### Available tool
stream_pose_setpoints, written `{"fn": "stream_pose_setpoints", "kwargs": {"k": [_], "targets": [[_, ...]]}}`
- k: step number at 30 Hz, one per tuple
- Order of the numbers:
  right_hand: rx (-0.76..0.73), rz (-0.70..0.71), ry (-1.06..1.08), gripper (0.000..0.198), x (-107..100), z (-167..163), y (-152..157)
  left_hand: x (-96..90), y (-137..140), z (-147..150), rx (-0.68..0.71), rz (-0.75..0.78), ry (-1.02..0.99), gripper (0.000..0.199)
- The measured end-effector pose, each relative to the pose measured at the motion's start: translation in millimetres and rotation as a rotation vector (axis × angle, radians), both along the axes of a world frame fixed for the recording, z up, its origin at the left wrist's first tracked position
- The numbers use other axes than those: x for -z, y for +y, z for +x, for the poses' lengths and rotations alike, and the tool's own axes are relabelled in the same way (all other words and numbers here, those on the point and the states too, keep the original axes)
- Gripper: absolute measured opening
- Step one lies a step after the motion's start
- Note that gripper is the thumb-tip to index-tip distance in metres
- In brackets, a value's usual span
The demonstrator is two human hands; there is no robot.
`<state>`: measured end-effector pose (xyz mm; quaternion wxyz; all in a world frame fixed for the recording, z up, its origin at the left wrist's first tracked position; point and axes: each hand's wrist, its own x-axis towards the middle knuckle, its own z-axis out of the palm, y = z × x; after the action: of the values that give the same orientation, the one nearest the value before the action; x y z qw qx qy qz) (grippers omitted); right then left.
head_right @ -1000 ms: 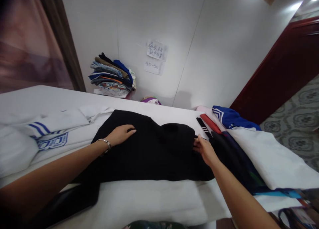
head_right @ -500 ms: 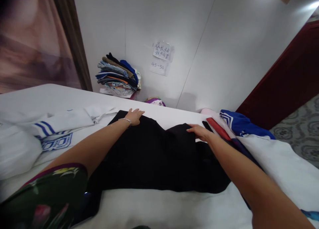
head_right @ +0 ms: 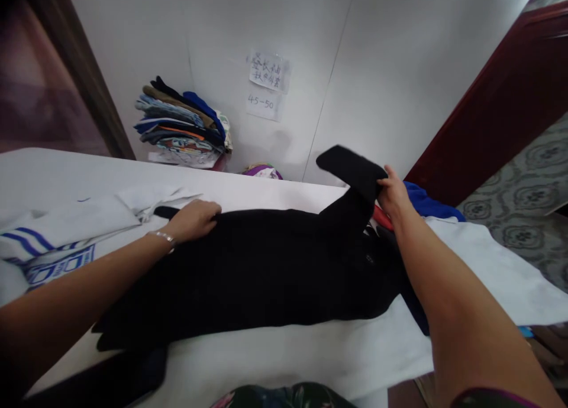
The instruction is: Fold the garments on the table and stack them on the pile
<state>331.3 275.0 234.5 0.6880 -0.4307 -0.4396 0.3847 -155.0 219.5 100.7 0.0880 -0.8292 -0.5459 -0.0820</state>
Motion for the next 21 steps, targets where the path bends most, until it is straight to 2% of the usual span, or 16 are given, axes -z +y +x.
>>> {"fn": "stream_pose_setpoints", "kwargs": {"k": [4, 6, 8, 11, 14, 16, 18, 21], "targets": [[0.076, -0.126, 0.026, 0.069, 60, 32, -60, 23.8, -65, 5, 0.211, -0.063, 0.032, 0.011], [0.08, -0.213, 0.017, 0.063, 90, 48, -90, 33.6, -87, 8, 0.221, -0.144, 0.029, 0.013], [0.025, -0.301, -0.005, 0.057, 117, 59, -118, 38.3, -99, 10, 0.174, -0.207, -0.004, 0.014], [-0.005, -0.316, -0.082, 0.052, 144, 65, -151, 37.3, -99, 10, 0.136, -0.245, -0.054, 0.016], [0.01, -0.373, -0.175, 0.047, 158, 67, -173, 34.0, -97, 11, 0.106, -0.244, -0.036, 0.019], [-0.048, -0.43, -0.242, 0.041, 162, 70, -184, 32.8, -99, 13, 0.077, -0.232, -0.019, 0.021], [-0.204, -0.474, -0.332, 0.036, 161, 73, -194, 31.5, -103, 15, 0.057, -0.23, -0.021, 0.021], [-0.44, -0.516, -0.408, 0.032, 148, 80, -200, 27.2, -108, 18, 0.035, -0.281, -0.099, 0.019]]}}
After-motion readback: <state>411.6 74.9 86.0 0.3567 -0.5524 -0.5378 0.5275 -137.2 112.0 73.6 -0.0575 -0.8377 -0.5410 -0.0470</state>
